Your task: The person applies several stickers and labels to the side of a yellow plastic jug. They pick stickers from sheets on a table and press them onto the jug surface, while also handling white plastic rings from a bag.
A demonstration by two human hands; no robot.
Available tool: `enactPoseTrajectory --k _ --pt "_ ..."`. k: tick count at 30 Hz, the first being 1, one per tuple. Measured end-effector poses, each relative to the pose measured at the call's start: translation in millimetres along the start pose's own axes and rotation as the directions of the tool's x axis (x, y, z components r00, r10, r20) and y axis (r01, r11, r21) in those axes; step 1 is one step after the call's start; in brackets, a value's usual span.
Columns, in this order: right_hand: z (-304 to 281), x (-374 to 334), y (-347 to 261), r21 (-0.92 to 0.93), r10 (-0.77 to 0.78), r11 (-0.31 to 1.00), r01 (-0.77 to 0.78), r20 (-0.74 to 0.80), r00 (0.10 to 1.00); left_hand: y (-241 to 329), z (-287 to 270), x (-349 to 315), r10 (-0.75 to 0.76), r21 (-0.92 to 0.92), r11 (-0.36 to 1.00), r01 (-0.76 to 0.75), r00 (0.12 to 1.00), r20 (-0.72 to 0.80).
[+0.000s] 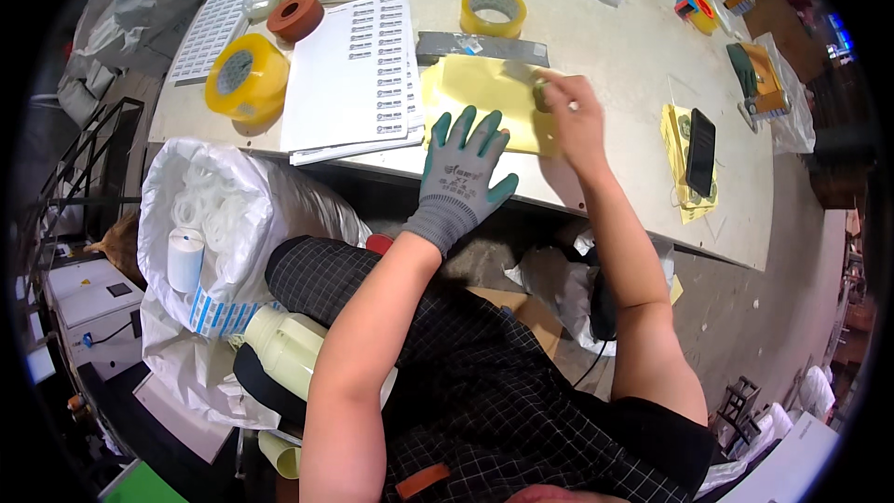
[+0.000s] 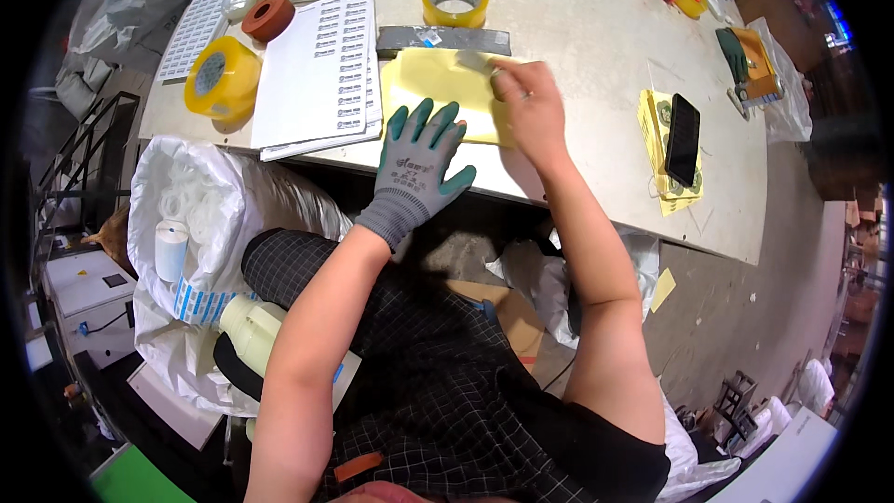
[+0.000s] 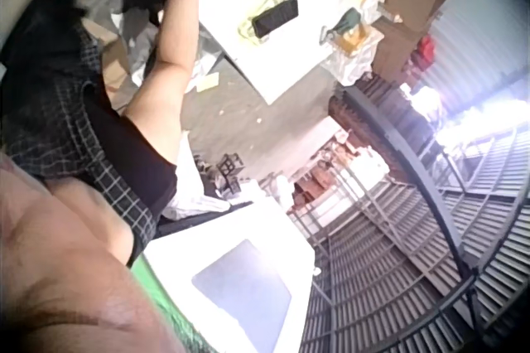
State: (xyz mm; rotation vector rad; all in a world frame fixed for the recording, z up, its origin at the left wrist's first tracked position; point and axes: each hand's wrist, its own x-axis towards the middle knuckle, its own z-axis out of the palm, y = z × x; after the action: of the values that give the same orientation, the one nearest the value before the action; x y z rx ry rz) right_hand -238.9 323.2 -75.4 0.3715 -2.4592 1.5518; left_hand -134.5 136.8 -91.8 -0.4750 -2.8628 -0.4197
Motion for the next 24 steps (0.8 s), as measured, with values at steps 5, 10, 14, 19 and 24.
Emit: enactPoseTrajectory --k 5,10,14,19,24 --pt "-5 -14 -53 -0.036 -0.173 0.984 0.175 0.049 0.984 3 -11 1 -0.03 0.09 0.996 0.024 0.997 0.065" --pt "8 -60 -99 -0.126 -0.561 0.802 0.584 0.174 0.809 28 -80 -63 -0.416 -0.773 0.525 0.356 0.9 0.132" --pt "36 -94 -138 0.01 -0.712 0.666 0.746 0.308 0.631 10 -155 -137 -0.568 -0.891 -0.227 0.394 0.689 0.45" --pt "73 -143 -174 0.218 -0.869 0.418 0.882 0.379 0.318 27 -175 -228 -0.844 -0.921 0.053 0.385 0.51 0.164" --pt "92 -179 -199 0.368 -0.863 0.444 0.817 0.421 0.28 80 -198 -276 -0.846 -0.798 0.521 0.304 0.305 -0.436"
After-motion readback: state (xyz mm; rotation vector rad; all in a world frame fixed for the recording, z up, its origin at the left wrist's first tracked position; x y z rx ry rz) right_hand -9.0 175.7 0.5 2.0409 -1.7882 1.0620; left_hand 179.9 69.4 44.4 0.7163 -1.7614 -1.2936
